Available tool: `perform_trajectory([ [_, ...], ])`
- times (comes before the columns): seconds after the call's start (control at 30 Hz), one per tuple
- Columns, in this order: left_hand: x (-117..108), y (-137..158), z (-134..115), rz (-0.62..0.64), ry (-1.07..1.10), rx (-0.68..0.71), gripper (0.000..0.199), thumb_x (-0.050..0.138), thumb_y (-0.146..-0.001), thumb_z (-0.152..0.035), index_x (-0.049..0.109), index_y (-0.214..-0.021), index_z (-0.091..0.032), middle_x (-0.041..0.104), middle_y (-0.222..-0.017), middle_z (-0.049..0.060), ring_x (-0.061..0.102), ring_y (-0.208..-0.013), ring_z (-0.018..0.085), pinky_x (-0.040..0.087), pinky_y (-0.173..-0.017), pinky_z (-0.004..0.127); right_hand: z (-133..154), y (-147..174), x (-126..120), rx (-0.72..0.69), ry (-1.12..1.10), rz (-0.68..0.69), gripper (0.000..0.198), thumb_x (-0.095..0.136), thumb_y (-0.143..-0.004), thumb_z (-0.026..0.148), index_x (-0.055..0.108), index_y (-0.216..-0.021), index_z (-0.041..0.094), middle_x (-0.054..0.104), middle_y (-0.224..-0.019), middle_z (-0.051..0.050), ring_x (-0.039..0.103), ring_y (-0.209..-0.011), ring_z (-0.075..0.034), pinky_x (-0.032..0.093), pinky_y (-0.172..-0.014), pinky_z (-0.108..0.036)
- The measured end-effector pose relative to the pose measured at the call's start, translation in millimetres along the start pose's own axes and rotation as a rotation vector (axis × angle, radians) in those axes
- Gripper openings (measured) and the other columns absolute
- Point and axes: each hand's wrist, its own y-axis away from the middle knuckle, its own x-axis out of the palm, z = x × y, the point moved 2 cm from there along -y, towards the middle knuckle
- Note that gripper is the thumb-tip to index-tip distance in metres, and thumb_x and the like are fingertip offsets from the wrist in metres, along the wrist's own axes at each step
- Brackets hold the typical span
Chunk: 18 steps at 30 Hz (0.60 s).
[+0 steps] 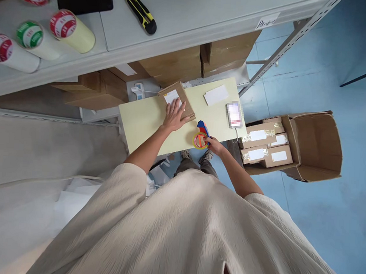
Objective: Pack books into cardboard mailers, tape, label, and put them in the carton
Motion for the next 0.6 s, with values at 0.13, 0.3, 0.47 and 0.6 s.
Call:
perform_trajectory([
  [0.13, 1, 6, -1, 0.023, -0.024, 0.024, 0.101, 0.051, -0.111, -0.074, 0.026, -0.190, -0.018, 0.012, -0.199, 0.016, -0.002, -0.186, 0.037, -0.003, -0.149, 0.066, -4, -1, 2, -0.001, 0.101, -0.014, 0.048, 0.087, -0.063, 0.046, 0.066, -0.101, 0.026, 0.076, -0.093, -0.001, 0.070, -0.088, -0.021, 0.053, -0.073, -0.029],
  [0.3, 4, 3, -2, 0.029, -0.038, 0.021, 0.101, 0.049, -0.112, -0.074, 0.026, -0.190, -0.014, 0.011, -0.199, 0.019, -0.001, -0.186, 0.038, -0.004, -0.149, 0.067, -2, -7, 12, -0.017, 0.272, -0.055, 0.043, 0.085, -0.064, 0.038, 0.067, -0.100, 0.024, 0.072, -0.088, -0.002, 0.063, -0.083, -0.021, 0.049, -0.069, -0.031],
  [0.47, 4, 3, -1, 0.027, -0.038, 0.029, 0.098, 0.048, -0.114, -0.071, 0.026, -0.190, -0.014, 0.011, -0.199, 0.019, -0.001, -0.186, 0.038, -0.004, -0.148, 0.067, 20, -16, 12, -0.025, 0.345, -0.040, 0.039, 0.086, -0.062, 0.027, 0.067, -0.096, 0.024, 0.072, -0.085, -0.002, 0.063, -0.084, -0.022, 0.050, -0.073, -0.033],
  [0.6, 5, 4, -1, 0.014, -0.033, 0.026, 0.096, 0.048, -0.114, -0.069, 0.026, -0.190, -0.014, 0.011, -0.199, 0.018, 0.001, -0.186, 0.039, -0.004, -0.149, 0.068, 25, -17, 8, 0.019, 0.388, -0.035, 0.035, 0.085, -0.063, 0.029, 0.068, -0.093, 0.023, 0.070, -0.081, -0.002, 0.061, -0.080, -0.022, 0.047, -0.068, -0.032],
])
